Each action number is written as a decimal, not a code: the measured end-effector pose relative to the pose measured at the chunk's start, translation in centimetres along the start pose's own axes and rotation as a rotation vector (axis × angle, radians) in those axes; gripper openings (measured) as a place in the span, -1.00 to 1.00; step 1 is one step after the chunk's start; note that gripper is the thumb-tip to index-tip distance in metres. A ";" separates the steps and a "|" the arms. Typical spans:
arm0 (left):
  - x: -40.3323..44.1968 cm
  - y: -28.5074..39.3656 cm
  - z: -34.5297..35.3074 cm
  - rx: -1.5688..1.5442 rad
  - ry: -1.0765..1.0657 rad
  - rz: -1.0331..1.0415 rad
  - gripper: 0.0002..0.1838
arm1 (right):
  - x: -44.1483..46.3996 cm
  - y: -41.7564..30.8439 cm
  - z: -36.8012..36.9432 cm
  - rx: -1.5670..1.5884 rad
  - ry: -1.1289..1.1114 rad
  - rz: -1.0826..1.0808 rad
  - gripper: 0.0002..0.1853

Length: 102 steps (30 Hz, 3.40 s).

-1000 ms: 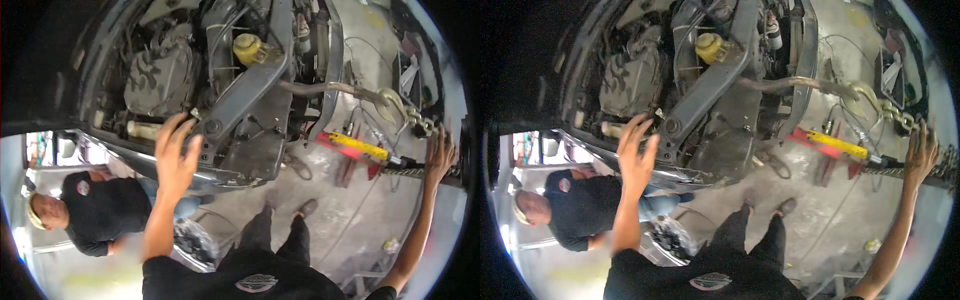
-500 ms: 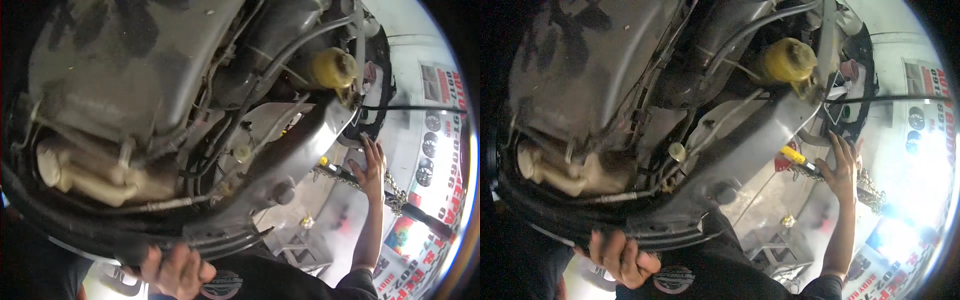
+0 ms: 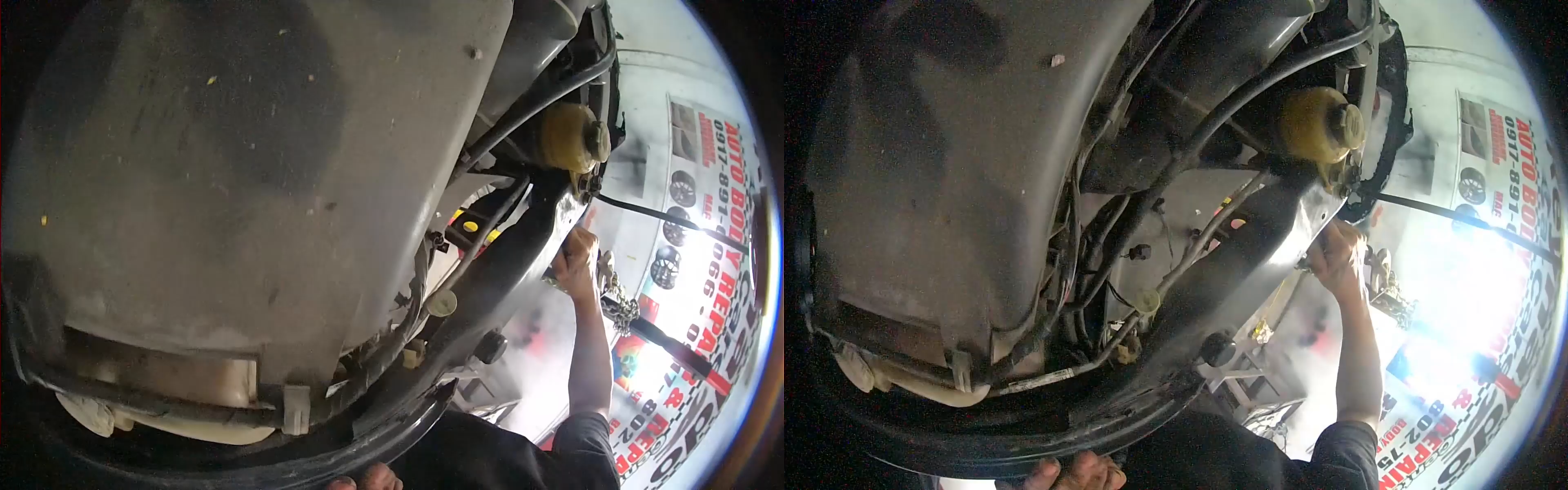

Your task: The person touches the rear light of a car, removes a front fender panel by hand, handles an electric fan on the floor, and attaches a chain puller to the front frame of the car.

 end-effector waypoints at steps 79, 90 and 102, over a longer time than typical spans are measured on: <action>6.8 6.1 38.7 -2.098 0.000 -0.707 -0.67 | -13.2 12.9 -5.6 0.285 0.312 -0.199 -0.60; 6.7 6.8 38.9 -1.984 -0.113 -0.807 -0.59 | -13.9 14.6 -5.5 0.275 0.429 -0.241 -0.64; 4.9 7.0 36.8 -1.706 0.151 -0.965 -0.71 | -14.9 15.6 -5.8 0.227 0.499 -0.254 -0.73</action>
Point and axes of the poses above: each hand's wrist, its own x-axis towards the middle knuckle, its own z-axis out of the palm, y = z × x, the point moved 10 cm from there along x, towards the middle knuckle, and after that the axes turned 3 degrees about -z, right-handed, at the moved point
